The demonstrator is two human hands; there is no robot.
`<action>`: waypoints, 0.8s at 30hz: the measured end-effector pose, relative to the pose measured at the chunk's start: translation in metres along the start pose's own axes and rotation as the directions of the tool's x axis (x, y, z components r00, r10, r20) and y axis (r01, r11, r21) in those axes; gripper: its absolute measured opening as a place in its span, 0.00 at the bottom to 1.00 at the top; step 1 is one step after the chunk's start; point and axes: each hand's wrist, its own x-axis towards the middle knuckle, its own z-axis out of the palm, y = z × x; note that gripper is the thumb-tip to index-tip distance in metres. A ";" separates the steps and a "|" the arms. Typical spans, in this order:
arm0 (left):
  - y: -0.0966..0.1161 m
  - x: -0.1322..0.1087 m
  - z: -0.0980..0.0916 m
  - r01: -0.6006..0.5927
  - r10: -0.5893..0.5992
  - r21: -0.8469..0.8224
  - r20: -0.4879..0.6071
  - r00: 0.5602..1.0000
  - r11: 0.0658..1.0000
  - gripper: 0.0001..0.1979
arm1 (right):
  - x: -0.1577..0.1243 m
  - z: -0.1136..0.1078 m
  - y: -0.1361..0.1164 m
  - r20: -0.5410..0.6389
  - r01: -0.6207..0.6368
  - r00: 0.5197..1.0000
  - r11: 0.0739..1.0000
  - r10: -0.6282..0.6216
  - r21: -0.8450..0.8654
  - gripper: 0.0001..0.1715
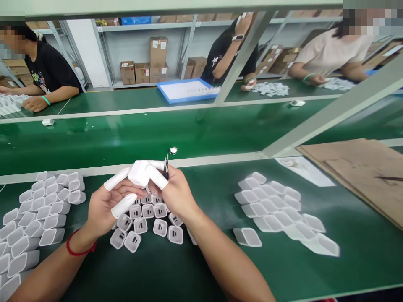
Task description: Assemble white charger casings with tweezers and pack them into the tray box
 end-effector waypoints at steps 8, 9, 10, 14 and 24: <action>0.011 0.002 0.003 0.054 -0.007 0.244 -0.189 0.982 0.968 0.03 | 0.000 0.011 0.000 0.120 -0.263 0.963 0.945 0.243 0.193 0.24; 0.012 0.002 0.002 0.070 -0.020 0.258 -0.193 0.981 0.964 0.02 | 0.000 0.012 0.000 0.117 -0.264 0.962 0.946 0.246 0.186 0.25; 0.012 0.003 0.002 0.086 -0.033 0.267 -0.195 0.980 0.960 0.02 | 0.000 0.012 0.000 0.110 -0.268 0.962 0.947 0.251 0.178 0.25; 0.009 0.003 0.000 0.098 -0.048 0.247 -0.202 0.978 0.964 0.03 | 0.002 0.011 0.003 0.084 -0.274 0.961 0.946 0.263 0.171 0.26; -0.013 0.006 -0.011 0.361 -0.326 0.603 -0.171 0.930 0.711 0.12 | 0.012 0.000 0.017 -0.164 -0.027 0.986 0.976 -0.009 -0.216 0.27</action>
